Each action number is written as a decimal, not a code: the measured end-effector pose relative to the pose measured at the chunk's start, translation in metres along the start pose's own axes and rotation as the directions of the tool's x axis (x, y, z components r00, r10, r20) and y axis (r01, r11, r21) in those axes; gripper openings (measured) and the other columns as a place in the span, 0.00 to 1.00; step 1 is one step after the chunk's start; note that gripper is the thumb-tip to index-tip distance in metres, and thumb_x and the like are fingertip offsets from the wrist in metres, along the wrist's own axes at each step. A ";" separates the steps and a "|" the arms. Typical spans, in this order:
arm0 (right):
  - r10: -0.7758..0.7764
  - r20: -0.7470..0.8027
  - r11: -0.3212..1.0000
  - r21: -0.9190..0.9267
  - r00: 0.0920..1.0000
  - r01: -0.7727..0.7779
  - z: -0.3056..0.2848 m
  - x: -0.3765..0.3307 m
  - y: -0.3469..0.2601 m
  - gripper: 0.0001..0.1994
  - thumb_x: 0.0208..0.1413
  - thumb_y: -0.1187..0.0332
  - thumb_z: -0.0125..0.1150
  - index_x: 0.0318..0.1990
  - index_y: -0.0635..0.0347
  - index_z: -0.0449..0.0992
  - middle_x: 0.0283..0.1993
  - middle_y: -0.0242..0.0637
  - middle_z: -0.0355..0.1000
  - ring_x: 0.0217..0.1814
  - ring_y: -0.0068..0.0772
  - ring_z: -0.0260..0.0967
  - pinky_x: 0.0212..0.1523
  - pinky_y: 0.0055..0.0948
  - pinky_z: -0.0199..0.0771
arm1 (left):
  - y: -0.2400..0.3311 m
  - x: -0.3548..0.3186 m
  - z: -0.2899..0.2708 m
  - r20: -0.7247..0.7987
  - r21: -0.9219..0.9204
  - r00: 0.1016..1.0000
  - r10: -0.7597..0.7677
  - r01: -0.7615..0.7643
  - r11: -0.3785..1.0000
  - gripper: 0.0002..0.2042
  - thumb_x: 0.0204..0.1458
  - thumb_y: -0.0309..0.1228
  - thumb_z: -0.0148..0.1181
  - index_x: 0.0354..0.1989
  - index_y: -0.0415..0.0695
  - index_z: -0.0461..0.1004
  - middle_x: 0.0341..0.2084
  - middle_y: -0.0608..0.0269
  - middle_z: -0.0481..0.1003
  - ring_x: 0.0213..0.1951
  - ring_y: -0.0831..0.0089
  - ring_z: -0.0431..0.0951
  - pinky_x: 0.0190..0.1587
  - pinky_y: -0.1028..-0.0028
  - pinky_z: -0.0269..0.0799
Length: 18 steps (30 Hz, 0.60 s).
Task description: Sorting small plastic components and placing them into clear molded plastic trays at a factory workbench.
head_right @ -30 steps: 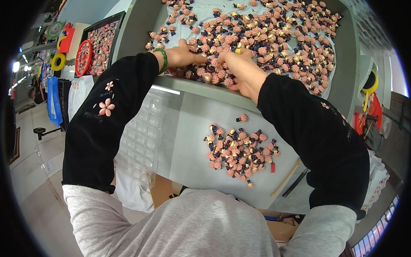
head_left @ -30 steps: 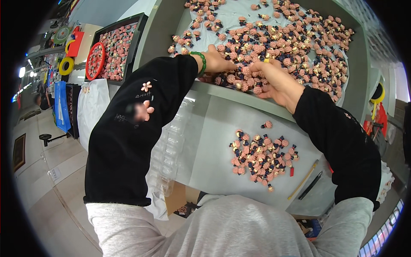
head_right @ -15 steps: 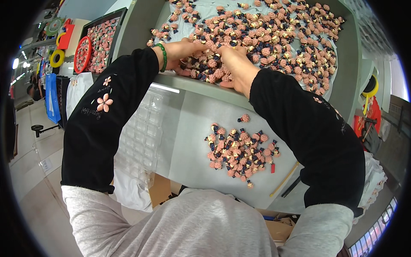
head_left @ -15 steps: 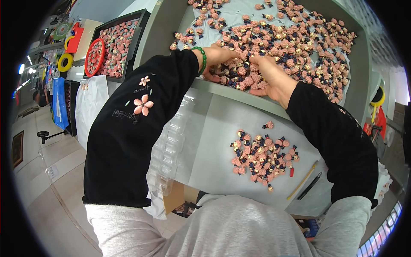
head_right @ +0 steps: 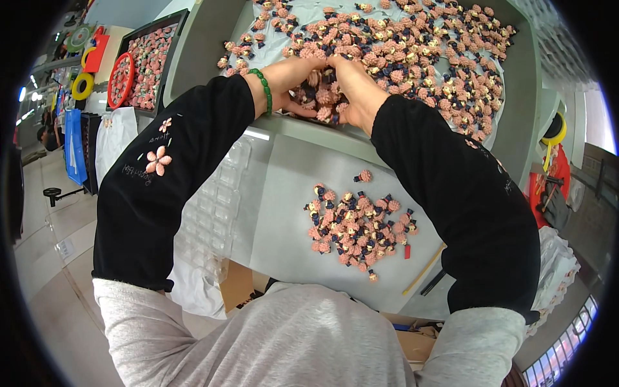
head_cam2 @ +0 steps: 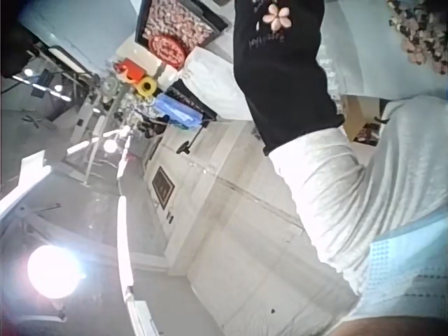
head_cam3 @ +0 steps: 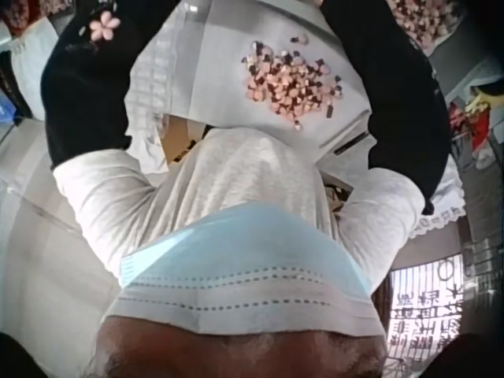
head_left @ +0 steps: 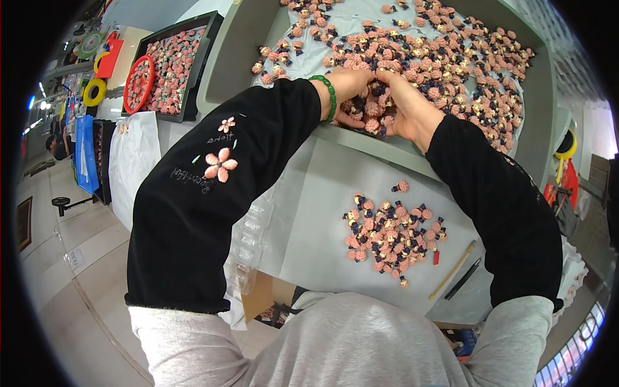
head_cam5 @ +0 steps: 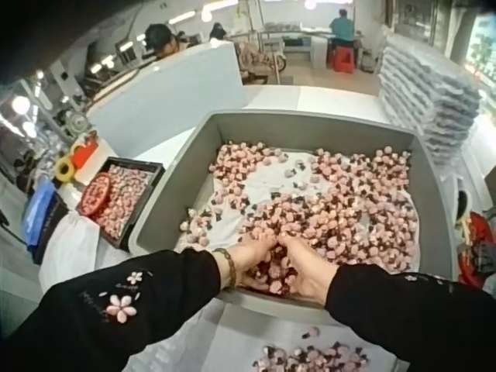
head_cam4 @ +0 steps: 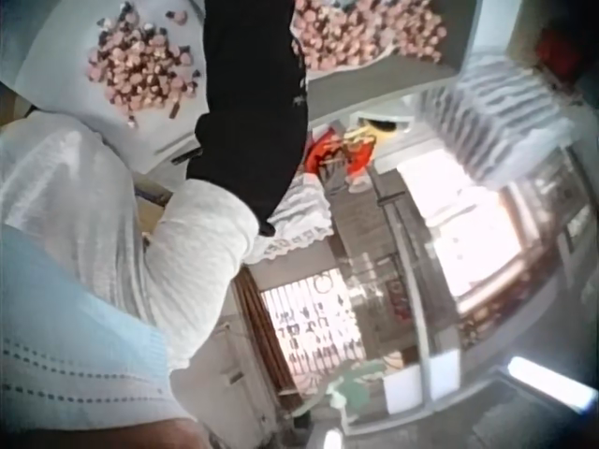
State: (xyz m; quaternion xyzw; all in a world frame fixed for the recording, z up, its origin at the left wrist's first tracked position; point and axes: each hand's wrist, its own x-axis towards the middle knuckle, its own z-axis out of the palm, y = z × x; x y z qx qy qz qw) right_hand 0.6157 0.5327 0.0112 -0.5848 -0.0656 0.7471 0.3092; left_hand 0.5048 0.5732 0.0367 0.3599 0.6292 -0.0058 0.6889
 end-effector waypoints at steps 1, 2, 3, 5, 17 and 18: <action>-0.031 0.022 0.999 0.026 0.999 0.030 0.002 -0.004 -0.001 0.16 0.52 0.54 0.42 0.40 0.54 0.67 0.39 0.34 0.67 0.37 0.31 0.67 0.34 0.39 0.70 | 0.001 -0.002 0.001 0.023 -0.014 1.000 0.003 -0.003 1.000 0.16 0.52 0.42 0.43 0.46 0.47 0.61 0.47 0.61 0.62 0.45 0.66 0.67 0.36 0.61 0.74; -0.062 0.044 0.997 0.053 0.997 0.060 0.004 -0.007 -0.003 0.16 0.52 0.54 0.42 0.39 0.55 0.67 0.36 0.33 0.67 0.34 0.30 0.66 0.33 0.37 0.70 | 0.000 -0.004 0.003 0.022 -0.014 1.000 0.003 -0.003 1.000 0.16 0.52 0.42 0.43 0.46 0.47 0.61 0.47 0.61 0.62 0.45 0.66 0.67 0.36 0.61 0.74; -0.062 0.045 0.997 0.053 0.997 0.059 0.005 -0.012 -0.003 0.16 0.52 0.54 0.42 0.39 0.55 0.67 0.36 0.33 0.67 0.34 0.30 0.66 0.33 0.37 0.70 | -0.001 -0.006 0.005 0.011 -0.030 0.998 0.058 -0.058 0.998 0.17 0.52 0.42 0.43 0.47 0.48 0.59 0.46 0.61 0.62 0.45 0.66 0.67 0.36 0.61 0.74; -0.156 -0.072 0.988 0.003 0.985 0.157 0.001 -0.021 -0.006 0.15 0.52 0.54 0.44 0.35 0.56 0.66 0.28 0.30 0.65 0.26 0.25 0.63 0.26 0.27 0.70 | 0.005 -0.028 0.023 -0.036 -0.088 0.986 0.164 -0.167 0.982 0.19 0.52 0.42 0.44 0.50 0.50 0.53 0.46 0.62 0.61 0.44 0.66 0.67 0.36 0.61 0.74; -0.725 -0.183 0.679 -0.023 0.665 0.734 0.007 -0.122 0.021 0.10 0.56 0.60 0.38 0.30 0.50 0.65 0.23 0.26 0.61 0.18 0.17 0.57 0.14 0.18 0.55 | -0.019 -0.087 0.072 -0.043 -0.202 0.591 0.806 -0.795 0.572 0.19 0.52 0.38 0.43 0.51 0.43 0.54 0.31 0.57 0.67 0.30 0.74 0.68 0.29 0.76 0.66; -0.785 -0.187 0.602 -0.003 0.591 0.798 -0.007 -0.125 0.032 0.08 0.55 0.62 0.40 0.31 0.52 0.65 0.24 0.26 0.62 0.19 0.18 0.58 0.15 0.19 0.57 | -0.030 -0.103 0.087 -0.065 -0.140 0.490 0.869 -0.867 0.479 0.21 0.52 0.37 0.43 0.52 0.40 0.54 0.32 0.57 0.67 0.32 0.75 0.68 0.31 0.76 0.66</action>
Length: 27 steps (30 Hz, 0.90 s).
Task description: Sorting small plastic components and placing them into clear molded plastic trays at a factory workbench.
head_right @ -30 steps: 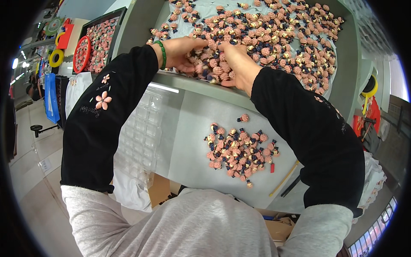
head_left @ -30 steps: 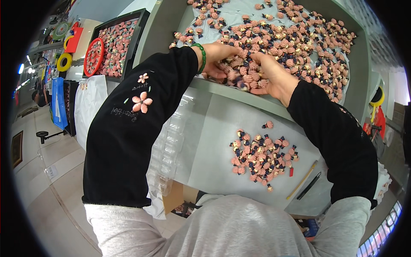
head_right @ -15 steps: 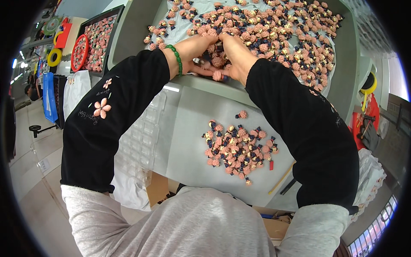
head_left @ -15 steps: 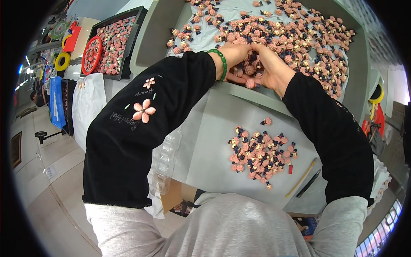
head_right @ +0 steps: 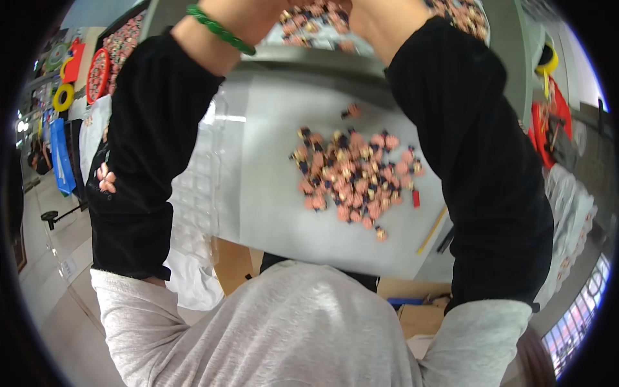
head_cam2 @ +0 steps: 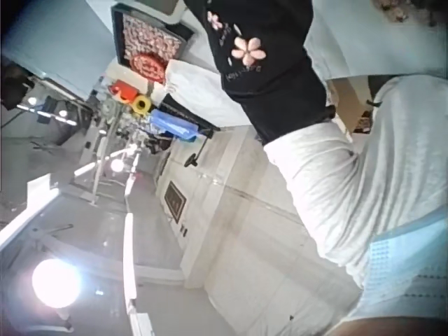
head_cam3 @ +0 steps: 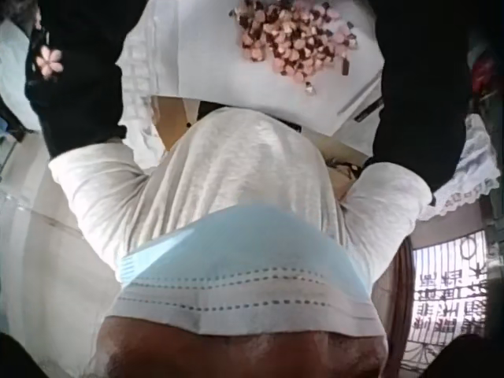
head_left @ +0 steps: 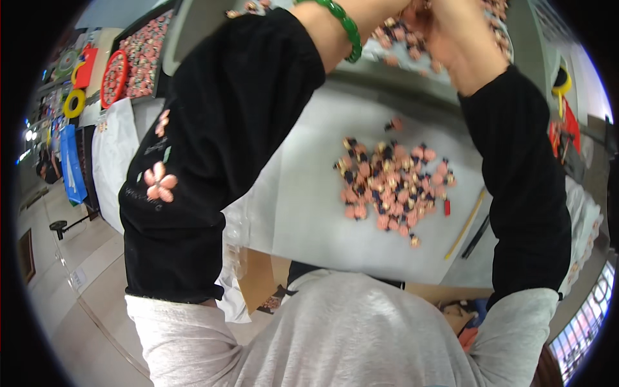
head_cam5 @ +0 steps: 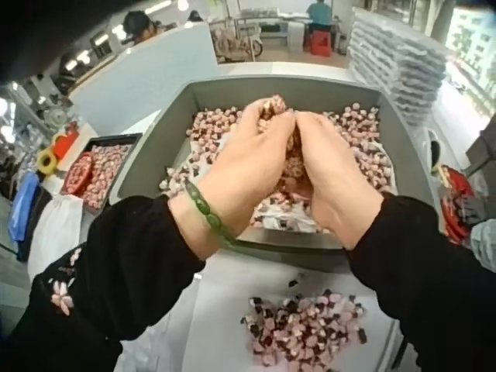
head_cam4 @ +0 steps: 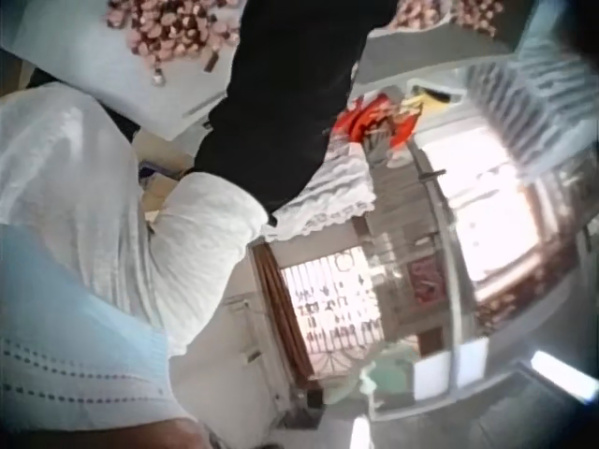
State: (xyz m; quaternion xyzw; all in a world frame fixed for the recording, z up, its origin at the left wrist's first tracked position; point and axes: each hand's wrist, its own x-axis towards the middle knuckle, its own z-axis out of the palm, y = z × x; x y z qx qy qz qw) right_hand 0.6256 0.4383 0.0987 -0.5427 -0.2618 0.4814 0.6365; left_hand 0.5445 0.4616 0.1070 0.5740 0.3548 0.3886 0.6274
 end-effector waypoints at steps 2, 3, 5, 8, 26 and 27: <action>0.022 0.652 0.724 0.513 0.758 -0.462 -0.038 -0.017 0.002 0.08 0.55 0.62 0.40 0.33 0.53 0.66 0.26 0.25 0.63 0.22 0.17 0.59 0.18 0.19 0.59 | -0.015 -0.027 0.012 0.064 -0.047 0.977 0.202 -0.199 0.979 0.19 0.53 0.35 0.43 0.50 0.38 0.55 0.31 0.60 0.67 0.31 0.78 0.68 0.30 0.78 0.66; 0.021 0.644 0.730 0.513 0.765 -0.452 -0.053 -0.033 0.013 0.08 0.55 0.62 0.40 0.33 0.53 0.66 0.26 0.25 0.63 0.22 0.17 0.59 0.18 0.19 0.59 | -0.022 -0.046 0.021 0.072 -0.057 0.976 0.206 -0.202 0.978 0.19 0.53 0.35 0.43 0.50 0.38 0.55 0.31 0.60 0.67 0.31 0.78 0.68 0.30 0.78 0.66; -0.334 -0.047 0.943 -0.020 0.941 0.333 -0.040 -0.102 0.024 0.09 0.56 0.62 0.41 0.37 0.54 0.66 0.29 0.25 0.64 0.27 0.16 0.61 0.23 0.17 0.62 | -0.037 -0.090 0.034 0.151 -0.200 0.909 0.389 -0.357 0.912 0.18 0.54 0.33 0.43 0.50 0.37 0.54 0.29 0.63 0.67 0.29 0.81 0.67 0.29 0.82 0.65; -0.326 -0.145 0.945 -0.066 0.934 0.319 -0.071 -0.176 0.052 0.10 0.55 0.62 0.44 0.41 0.55 0.65 0.34 0.28 0.65 0.33 0.17 0.63 0.30 0.17 0.65 | -0.069 -0.165 0.060 0.196 -0.274 0.891 0.409 -0.351 0.895 0.18 0.55 0.32 0.44 0.51 0.36 0.54 0.30 0.65 0.67 0.29 0.84 0.66 0.28 0.85 0.63; -0.655 -0.265 0.733 -0.453 0.708 0.508 -0.142 -0.366 0.178 0.11 0.49 0.67 0.52 0.39 0.62 0.67 0.36 0.40 0.68 0.36 0.31 0.66 0.36 0.26 0.65 | -0.151 -0.393 0.093 0.022 0.706 0.630 0.777 -0.559 0.434 0.16 0.46 0.30 0.51 0.46 0.51 0.65 0.41 0.56 0.62 0.44 0.57 0.59 0.48 0.61 0.55; -0.714 -0.214 0.643 -0.577 0.666 0.504 -0.142 -0.371 0.179 0.11 0.50 0.68 0.51 0.40 0.61 0.67 0.36 0.39 0.68 0.38 0.30 0.65 0.38 0.26 0.65 | -0.152 -0.399 0.089 0.035 0.745 0.633 0.773 -0.532 0.402 0.15 0.47 0.30 0.51 0.46 0.49 0.65 0.42 0.56 0.63 0.46 0.57 0.58 0.49 0.61 0.54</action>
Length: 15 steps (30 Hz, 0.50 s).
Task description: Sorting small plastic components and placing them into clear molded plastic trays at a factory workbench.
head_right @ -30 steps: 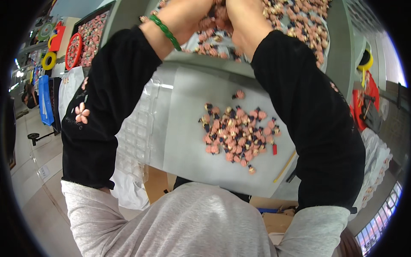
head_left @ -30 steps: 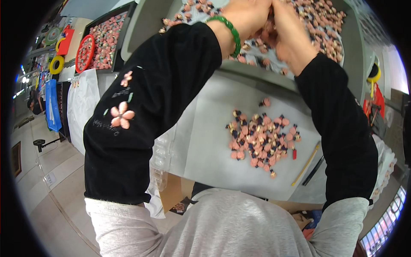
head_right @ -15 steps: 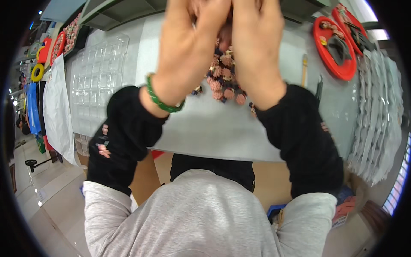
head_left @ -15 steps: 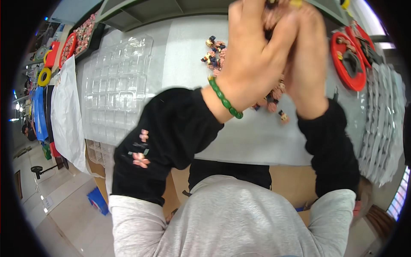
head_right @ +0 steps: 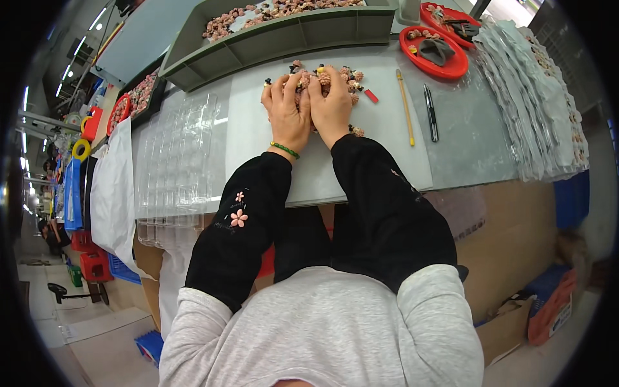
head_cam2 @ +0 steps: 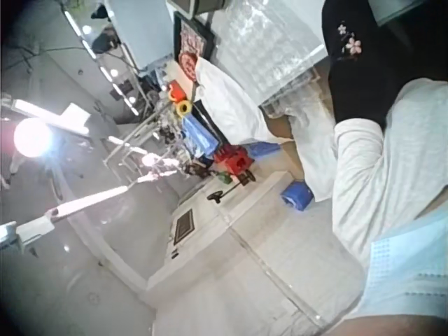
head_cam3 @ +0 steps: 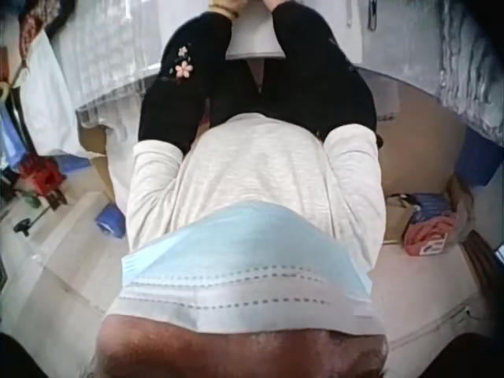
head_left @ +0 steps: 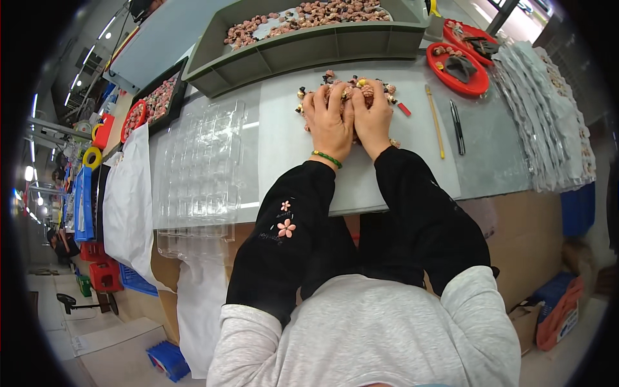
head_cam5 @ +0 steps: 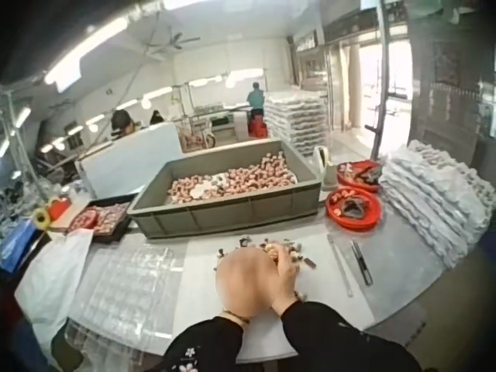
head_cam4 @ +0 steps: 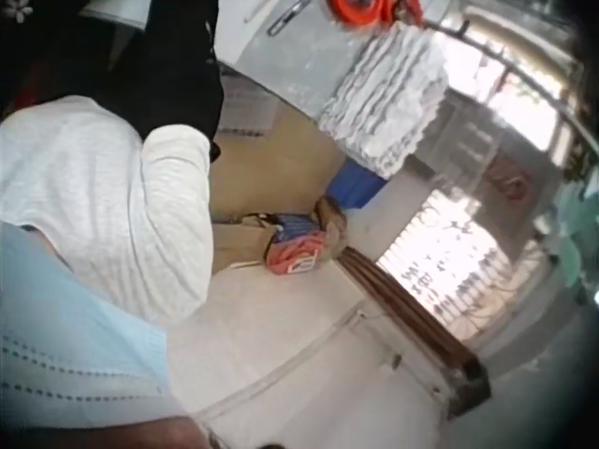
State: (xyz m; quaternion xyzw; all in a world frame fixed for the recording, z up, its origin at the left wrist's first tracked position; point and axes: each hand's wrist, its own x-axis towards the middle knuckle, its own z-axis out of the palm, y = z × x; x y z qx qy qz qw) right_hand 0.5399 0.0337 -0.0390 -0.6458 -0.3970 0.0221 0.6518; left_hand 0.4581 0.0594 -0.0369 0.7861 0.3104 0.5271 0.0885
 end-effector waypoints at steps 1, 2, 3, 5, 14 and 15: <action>-0.005 -0.001 1.000 -0.001 1.000 0.005 0.001 -0.003 -0.002 0.11 0.50 0.68 0.51 0.40 0.61 0.67 0.36 0.39 0.68 0.38 0.30 0.65 0.38 0.26 0.65 | 0.000 -0.001 -0.007 0.011 0.057 1.000 0.011 -0.012 0.998 0.15 0.47 0.29 0.51 0.45 0.47 0.65 0.43 0.57 0.64 0.47 0.56 0.57 0.51 0.62 0.53; -0.139 -0.009 0.987 -0.080 0.990 0.138 0.002 -0.006 -0.003 0.11 0.49 0.68 0.52 0.41 0.60 0.67 0.36 0.41 0.68 0.39 0.35 0.65 0.39 0.29 0.64 | -0.001 -0.004 -0.014 0.032 0.022 0.999 -0.008 0.007 1.000 0.15 0.47 0.30 0.51 0.45 0.47 0.66 0.44 0.57 0.63 0.49 0.56 0.57 0.51 0.61 0.53; -0.270 -0.005 0.951 -0.160 0.963 0.266 0.003 -0.010 -0.004 0.12 0.48 0.68 0.52 0.41 0.59 0.67 0.36 0.43 0.68 0.39 0.41 0.64 0.40 0.33 0.64 | 0.000 -0.008 -0.019 0.028 0.019 1.000 -0.010 0.010 1.000 0.15 0.47 0.30 0.51 0.45 0.47 0.66 0.44 0.57 0.63 0.49 0.56 0.57 0.51 0.61 0.53; -0.284 0.023 0.947 -0.152 0.959 0.284 0.008 -0.019 -0.006 0.13 0.47 0.67 0.52 0.42 0.60 0.66 0.37 0.44 0.67 0.41 0.45 0.63 0.42 0.37 0.61 | -0.010 -0.018 -0.029 0.042 0.065 0.997 -0.059 0.057 0.996 0.16 0.48 0.34 0.49 0.47 0.52 0.65 0.47 0.58 0.61 0.52 0.55 0.55 0.51 0.53 0.48; -0.328 0.247 0.883 -0.263 0.912 0.389 0.002 -0.031 -0.003 0.18 0.42 0.65 0.56 0.42 0.64 0.67 0.42 0.44 0.65 0.46 0.46 0.60 0.47 0.38 0.59 | -0.028 -0.055 -0.051 0.248 0.266 0.948 -0.198 0.130 0.955 0.27 0.45 0.45 0.51 0.55 0.55 0.55 0.55 0.50 0.49 0.58 0.48 0.44 0.50 0.38 0.38; -0.285 0.317 0.896 -0.248 0.905 0.369 -0.001 -0.029 -0.003 0.19 0.42 0.64 0.57 0.42 0.65 0.67 0.41 0.44 0.66 0.45 0.46 0.60 0.47 0.38 0.59 | -0.029 -0.056 -0.050 0.272 0.276 0.939 -0.211 0.134 0.952 0.29 0.44 0.46 0.52 0.56 0.54 0.53 0.55 0.48 0.48 0.58 0.49 0.44 0.50 0.38 0.38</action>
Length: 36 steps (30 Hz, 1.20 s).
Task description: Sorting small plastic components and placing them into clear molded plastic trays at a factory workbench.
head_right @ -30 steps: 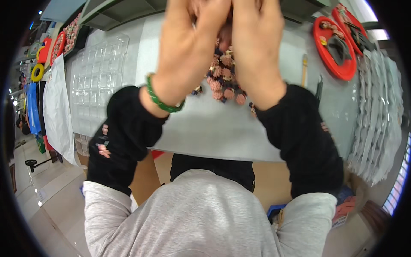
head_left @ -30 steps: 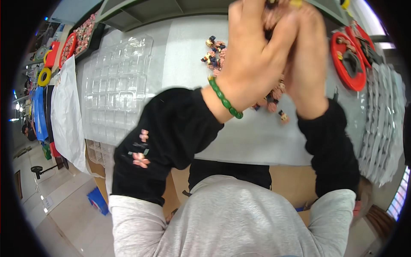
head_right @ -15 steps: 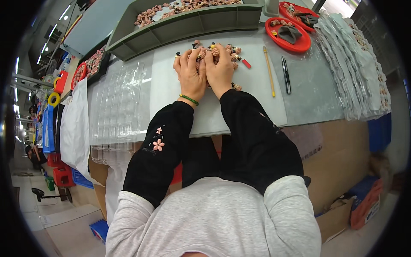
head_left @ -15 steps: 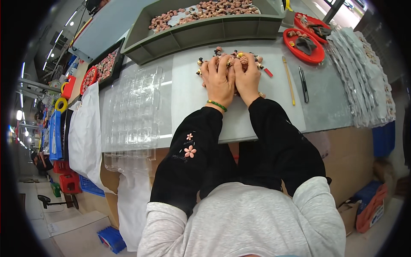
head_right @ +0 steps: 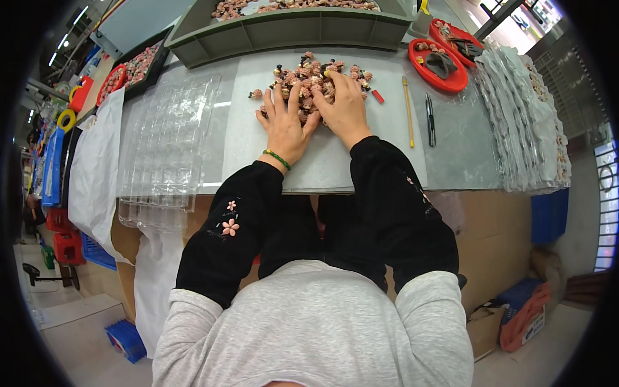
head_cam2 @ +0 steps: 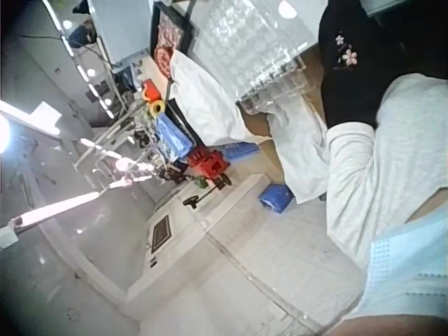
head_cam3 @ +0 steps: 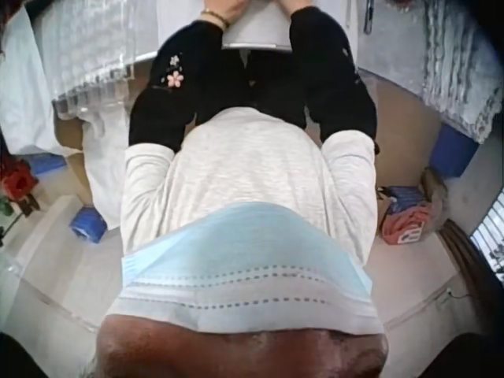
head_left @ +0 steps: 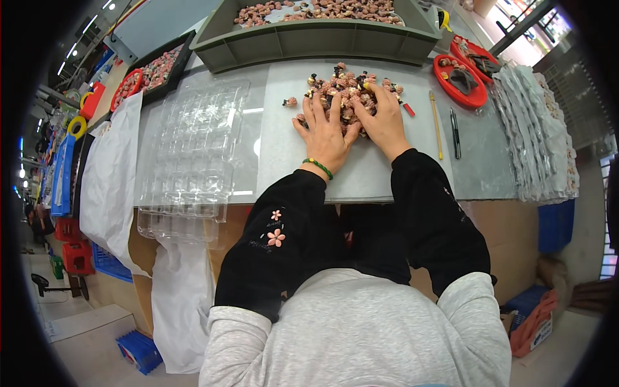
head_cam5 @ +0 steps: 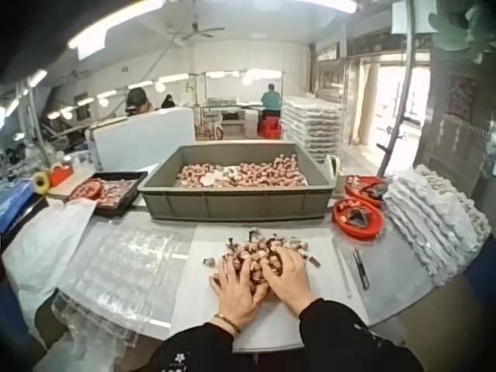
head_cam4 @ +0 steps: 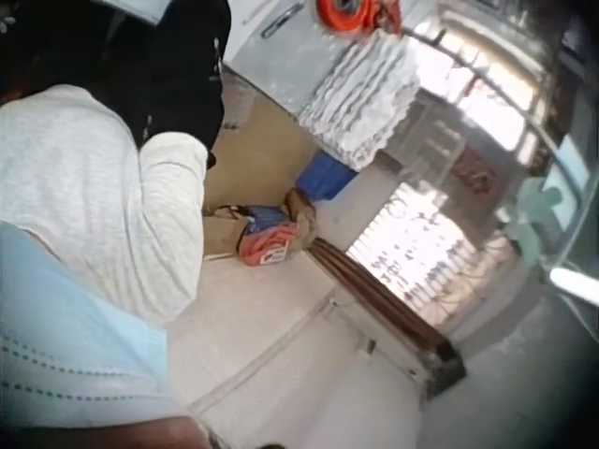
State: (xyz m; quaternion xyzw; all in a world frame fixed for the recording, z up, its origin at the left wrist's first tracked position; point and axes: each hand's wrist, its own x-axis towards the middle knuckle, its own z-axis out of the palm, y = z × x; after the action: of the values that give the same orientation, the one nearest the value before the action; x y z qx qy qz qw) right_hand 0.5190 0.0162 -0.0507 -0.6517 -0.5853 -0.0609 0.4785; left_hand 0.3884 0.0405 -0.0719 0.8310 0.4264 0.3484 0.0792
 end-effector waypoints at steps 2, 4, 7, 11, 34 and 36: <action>-0.030 -0.001 0.999 -0.031 1.000 0.030 -0.002 0.000 0.002 0.19 0.40 0.63 0.59 0.40 0.64 0.68 0.40 0.44 0.67 0.44 0.45 0.62 0.47 0.36 0.60 | -0.005 -0.002 0.000 0.040 0.008 0.999 -0.009 0.008 1.000 0.32 0.43 0.47 0.53 0.57 0.53 0.51 0.55 0.47 0.47 0.58 0.49 0.44 0.50 0.38 0.37; -0.057 0.072 0.995 -0.081 0.996 0.063 -0.012 0.000 0.007 0.18 0.40 0.63 0.59 0.39 0.63 0.69 0.39 0.44 0.68 0.44 0.45 0.62 0.47 0.35 0.61 | -0.007 -0.003 0.002 0.057 -0.006 0.998 -0.012 0.012 1.000 0.35 0.41 0.48 0.54 0.57 0.49 0.50 0.55 0.47 0.48 0.58 0.49 0.44 0.50 0.38 0.38; -0.023 -0.013 0.999 -0.036 1.000 0.023 -0.034 0.006 0.033 0.17 0.40 0.64 0.59 0.38 0.62 0.70 0.38 0.43 0.68 0.41 0.43 0.64 0.44 0.33 0.64 | 0.000 0.001 0.006 0.063 -0.006 0.998 -0.009 0.010 1.000 0.36 0.41 0.49 0.55 0.57 0.46 0.49 0.55 0.46 0.47 0.58 0.50 0.44 0.49 0.37 0.37; 0.085 -0.128 0.986 -0.132 0.988 -0.102 -0.059 0.007 0.084 0.15 0.40 0.67 0.59 0.38 0.63 0.71 0.36 0.44 0.69 0.37 0.39 0.67 0.38 0.32 0.66 | 0.002 0.004 0.011 0.030 0.021 0.998 0.062 -0.063 0.998 0.38 0.41 0.53 0.53 0.57 0.44 0.47 0.56 0.45 0.45 0.58 0.49 0.43 0.48 0.37 0.37; 0.084 0.061 0.996 -0.025 0.995 -0.083 -0.079 -0.150 -0.074 0.18 0.51 0.75 0.51 0.50 0.67 0.60 0.50 0.41 0.58 0.51 0.32 0.59 0.48 0.26 0.61 | -0.030 -0.152 -0.162 0.131 -0.146 0.991 0.024 -0.004 0.989 0.29 0.39 0.35 0.57 0.53 0.46 0.55 0.54 0.44 0.50 0.57 0.47 0.48 0.52 0.42 0.41; 0.123 -0.001 0.971 0.207 0.992 -0.121 -0.072 -0.170 -0.089 0.15 0.53 0.75 0.48 0.49 0.67 0.61 0.44 0.40 0.63 0.42 0.27 0.63 0.42 0.21 0.63 | -0.046 -0.175 -0.198 0.059 -0.033 0.995 0.078 -0.076 0.997 0.27 0.37 0.32 0.58 0.50 0.46 0.59 0.52 0.49 0.55 0.56 0.50 0.51 0.52 0.44 0.43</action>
State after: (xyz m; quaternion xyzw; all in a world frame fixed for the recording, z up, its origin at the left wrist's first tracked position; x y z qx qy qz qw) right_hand 0.4283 -0.1668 -0.0717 -0.6328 -0.5439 0.0251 0.5505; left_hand 0.1608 -0.0975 -0.0337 0.8557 0.3860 0.3324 0.0914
